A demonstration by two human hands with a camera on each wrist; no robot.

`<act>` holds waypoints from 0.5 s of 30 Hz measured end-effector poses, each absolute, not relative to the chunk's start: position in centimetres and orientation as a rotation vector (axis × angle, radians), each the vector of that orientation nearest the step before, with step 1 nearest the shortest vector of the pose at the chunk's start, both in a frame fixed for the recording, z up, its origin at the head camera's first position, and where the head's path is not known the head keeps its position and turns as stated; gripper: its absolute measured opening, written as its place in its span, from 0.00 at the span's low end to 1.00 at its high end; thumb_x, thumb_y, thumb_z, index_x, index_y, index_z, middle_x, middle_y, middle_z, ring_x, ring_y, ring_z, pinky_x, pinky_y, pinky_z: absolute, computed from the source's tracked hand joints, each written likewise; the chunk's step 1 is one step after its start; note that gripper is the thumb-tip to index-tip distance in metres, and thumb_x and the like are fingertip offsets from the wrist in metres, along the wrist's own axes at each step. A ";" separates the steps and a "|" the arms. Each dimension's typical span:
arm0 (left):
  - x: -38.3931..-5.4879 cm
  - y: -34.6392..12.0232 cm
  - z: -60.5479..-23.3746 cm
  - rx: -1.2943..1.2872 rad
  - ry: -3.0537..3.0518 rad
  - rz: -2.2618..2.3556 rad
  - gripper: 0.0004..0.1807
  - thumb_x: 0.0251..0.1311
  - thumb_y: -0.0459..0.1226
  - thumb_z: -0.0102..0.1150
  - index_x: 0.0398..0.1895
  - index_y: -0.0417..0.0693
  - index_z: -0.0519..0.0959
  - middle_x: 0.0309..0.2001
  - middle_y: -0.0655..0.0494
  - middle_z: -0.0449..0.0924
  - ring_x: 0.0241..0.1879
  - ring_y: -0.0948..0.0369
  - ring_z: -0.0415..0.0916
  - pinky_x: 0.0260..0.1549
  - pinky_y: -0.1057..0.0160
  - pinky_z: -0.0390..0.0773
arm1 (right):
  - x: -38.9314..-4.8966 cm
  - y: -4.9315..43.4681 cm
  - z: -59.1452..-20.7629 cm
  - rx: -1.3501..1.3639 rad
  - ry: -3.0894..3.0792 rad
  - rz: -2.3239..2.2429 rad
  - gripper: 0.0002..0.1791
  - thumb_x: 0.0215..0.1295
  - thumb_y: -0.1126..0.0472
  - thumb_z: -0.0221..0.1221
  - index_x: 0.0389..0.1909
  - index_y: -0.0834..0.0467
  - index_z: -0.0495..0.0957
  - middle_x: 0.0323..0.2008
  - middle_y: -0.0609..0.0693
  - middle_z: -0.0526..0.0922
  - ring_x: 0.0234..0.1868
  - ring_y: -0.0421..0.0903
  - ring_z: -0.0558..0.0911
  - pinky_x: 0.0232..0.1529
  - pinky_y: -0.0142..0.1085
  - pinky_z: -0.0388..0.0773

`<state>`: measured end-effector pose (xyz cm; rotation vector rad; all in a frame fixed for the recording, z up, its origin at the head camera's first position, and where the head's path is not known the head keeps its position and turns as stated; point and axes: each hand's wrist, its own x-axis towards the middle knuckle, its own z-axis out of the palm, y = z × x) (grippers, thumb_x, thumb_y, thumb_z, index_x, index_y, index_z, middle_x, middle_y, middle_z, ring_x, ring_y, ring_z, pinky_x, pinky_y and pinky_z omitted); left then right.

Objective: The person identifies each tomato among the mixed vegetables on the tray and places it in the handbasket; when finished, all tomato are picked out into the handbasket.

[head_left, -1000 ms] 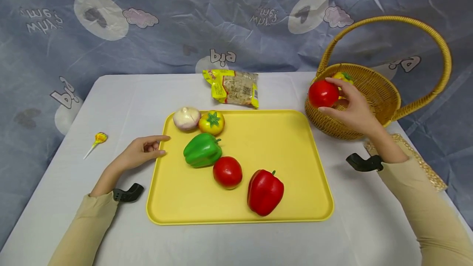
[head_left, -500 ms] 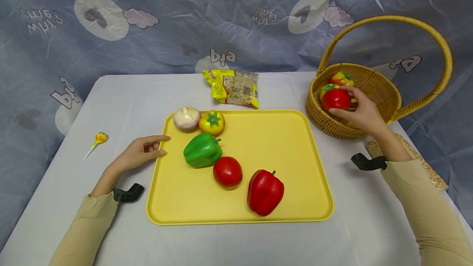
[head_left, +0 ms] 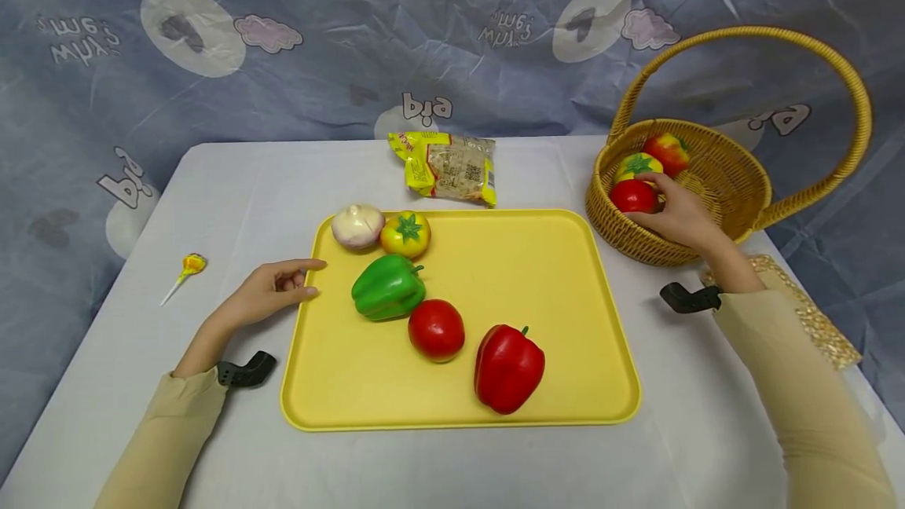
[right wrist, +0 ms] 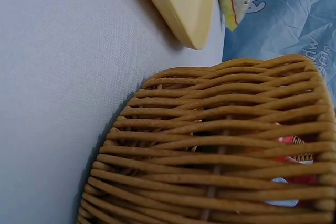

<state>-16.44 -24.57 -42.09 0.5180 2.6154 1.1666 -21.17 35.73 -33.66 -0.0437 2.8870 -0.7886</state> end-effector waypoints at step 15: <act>-16.4 -24.6 -42.0 0.504 2.567 1.229 0.22 0.59 0.38 0.60 0.57 0.41 0.74 0.31 0.53 0.68 0.24 0.70 0.63 0.23 0.71 0.66 | -23.4 35.5 -34.4 -0.035 2.926 -0.721 0.42 0.61 0.52 0.60 0.70 0.62 0.51 0.62 0.74 0.59 0.61 0.70 0.59 0.59 0.66 0.58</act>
